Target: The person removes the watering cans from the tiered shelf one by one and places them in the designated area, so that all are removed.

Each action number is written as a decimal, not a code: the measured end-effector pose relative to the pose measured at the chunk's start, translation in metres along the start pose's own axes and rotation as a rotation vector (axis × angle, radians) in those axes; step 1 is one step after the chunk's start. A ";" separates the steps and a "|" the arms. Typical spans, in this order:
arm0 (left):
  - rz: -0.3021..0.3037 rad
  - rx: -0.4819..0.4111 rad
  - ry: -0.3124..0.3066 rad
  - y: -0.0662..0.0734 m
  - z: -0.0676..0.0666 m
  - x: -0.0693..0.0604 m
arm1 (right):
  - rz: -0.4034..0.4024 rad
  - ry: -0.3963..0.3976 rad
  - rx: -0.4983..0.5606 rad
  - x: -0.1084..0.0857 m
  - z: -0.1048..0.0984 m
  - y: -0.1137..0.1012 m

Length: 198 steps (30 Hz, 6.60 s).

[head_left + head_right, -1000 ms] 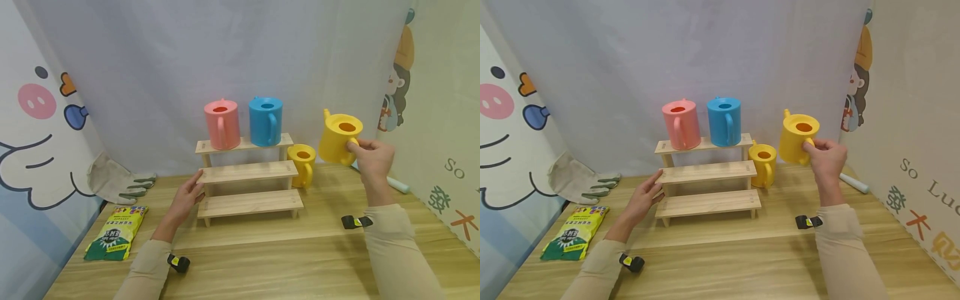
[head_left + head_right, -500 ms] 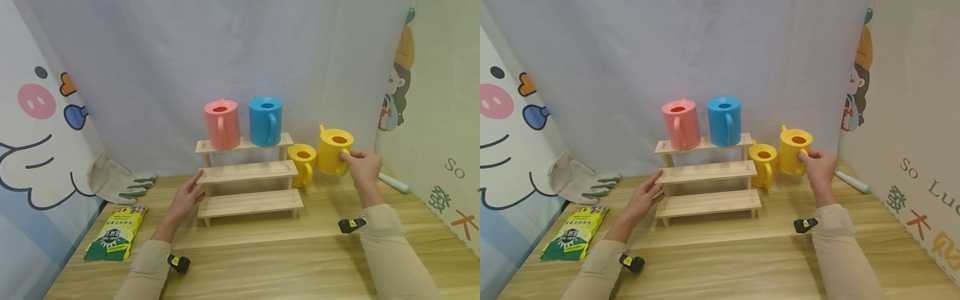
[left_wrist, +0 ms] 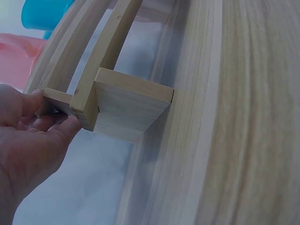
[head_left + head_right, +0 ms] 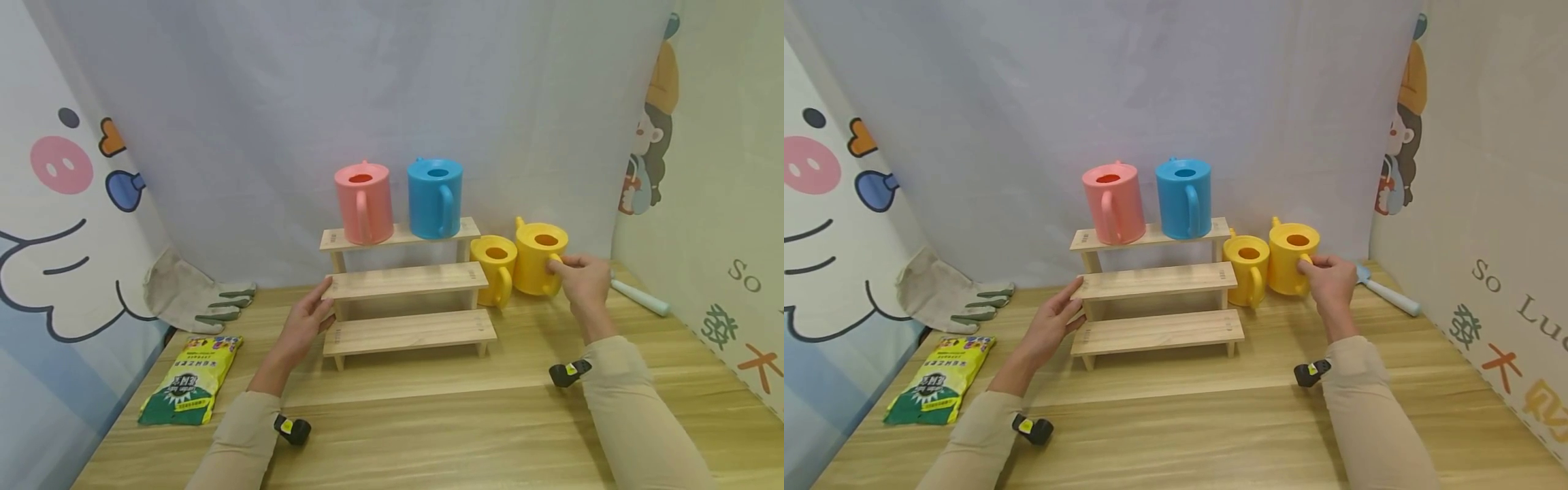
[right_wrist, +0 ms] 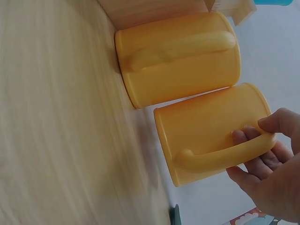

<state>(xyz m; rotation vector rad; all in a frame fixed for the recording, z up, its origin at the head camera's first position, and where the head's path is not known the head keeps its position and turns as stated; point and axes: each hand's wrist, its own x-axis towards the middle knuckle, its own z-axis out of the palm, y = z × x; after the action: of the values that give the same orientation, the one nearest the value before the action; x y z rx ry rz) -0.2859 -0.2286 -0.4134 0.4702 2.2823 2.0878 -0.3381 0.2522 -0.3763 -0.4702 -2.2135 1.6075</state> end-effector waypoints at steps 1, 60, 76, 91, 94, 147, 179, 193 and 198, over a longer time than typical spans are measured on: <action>-0.001 0.000 0.001 0.000 0.000 0.000 | 0.001 -0.002 0.001 0.000 0.000 0.001; -0.012 -0.024 0.012 -0.001 0.000 0.001 | -0.603 -0.147 0.059 -0.072 0.055 -0.100; -0.010 -0.011 0.017 0.000 0.001 0.001 | -0.590 -0.126 0.094 -0.068 0.116 -0.147; -0.003 -0.018 0.014 0.001 0.001 0.001 | -0.524 0.019 0.148 -0.065 0.130 -0.156; -0.003 -0.016 0.016 0.001 0.001 0.001 | -0.520 0.034 0.151 -0.065 0.131 -0.156; -0.001 -0.011 0.019 0.000 -0.001 -0.001 | -0.422 0.043 0.330 -0.092 0.024 -0.116; -0.009 -0.019 0.017 0.000 -0.001 0.000 | -0.455 0.051 0.281 -0.098 -0.025 -0.076; -0.027 -0.028 0.022 -0.004 -0.002 0.002 | -0.341 -0.116 0.241 -0.090 -0.039 -0.065; -0.024 -0.035 0.029 -0.003 -0.002 0.002 | -0.282 -0.212 0.264 -0.088 -0.050 -0.069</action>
<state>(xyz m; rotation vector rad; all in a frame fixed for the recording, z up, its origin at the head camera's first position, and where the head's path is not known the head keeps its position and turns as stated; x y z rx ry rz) -0.2893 -0.2305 -0.4161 0.4122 2.2512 2.1336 -0.2411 0.2327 -0.3045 0.0857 -2.0525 1.8221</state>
